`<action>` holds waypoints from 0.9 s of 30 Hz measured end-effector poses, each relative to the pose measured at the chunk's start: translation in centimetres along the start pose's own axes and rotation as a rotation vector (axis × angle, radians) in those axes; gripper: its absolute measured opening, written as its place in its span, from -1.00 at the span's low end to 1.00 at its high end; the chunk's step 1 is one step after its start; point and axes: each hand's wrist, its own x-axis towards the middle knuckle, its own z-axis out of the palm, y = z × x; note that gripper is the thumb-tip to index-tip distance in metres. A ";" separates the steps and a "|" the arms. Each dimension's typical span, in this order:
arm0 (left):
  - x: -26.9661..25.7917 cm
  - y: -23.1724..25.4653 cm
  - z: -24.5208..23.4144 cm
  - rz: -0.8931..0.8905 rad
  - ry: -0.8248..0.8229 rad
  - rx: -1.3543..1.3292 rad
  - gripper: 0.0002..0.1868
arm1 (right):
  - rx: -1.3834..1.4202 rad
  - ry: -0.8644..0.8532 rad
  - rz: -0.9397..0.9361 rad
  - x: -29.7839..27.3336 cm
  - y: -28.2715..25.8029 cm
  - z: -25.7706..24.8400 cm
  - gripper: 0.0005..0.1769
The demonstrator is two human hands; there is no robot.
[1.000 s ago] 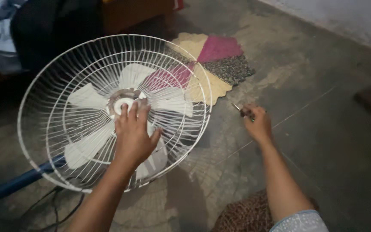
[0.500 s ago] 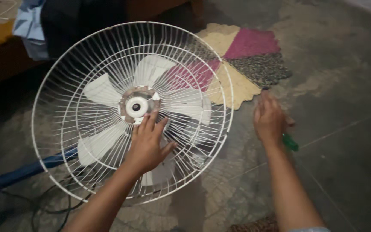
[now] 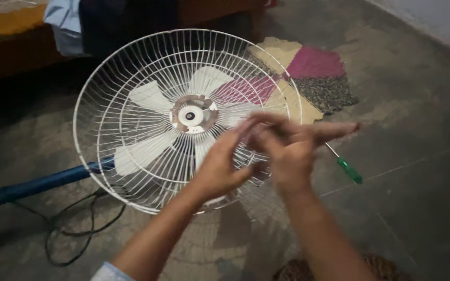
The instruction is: The person reassembles an electric fan by attaching the front wire cage to the fan head and securing it with a central cap. The person uses both hands to align the cage and then screws the cap clockwise to lock it in place.
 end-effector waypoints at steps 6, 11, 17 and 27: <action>-2.0 -0.5 -2.8 -0.128 0.133 -0.603 -0.44 | -0.327 -0.020 -0.095 -1.2 1.4 1.7 -0.73; -4.7 -3.5 -11.0 -0.644 0.624 -0.122 -0.68 | -0.906 -0.311 -0.030 0.4 5.2 2.0 -0.55; -10.0 -6.9 -15.0 -0.443 0.561 0.495 -0.73 | -1.494 -0.585 -0.224 4.0 11.3 4.7 -0.02; -13.1 -12.1 -16.6 -0.145 0.746 0.535 -0.68 | -1.631 -0.497 -0.210 4.4 14.4 7.0 -0.25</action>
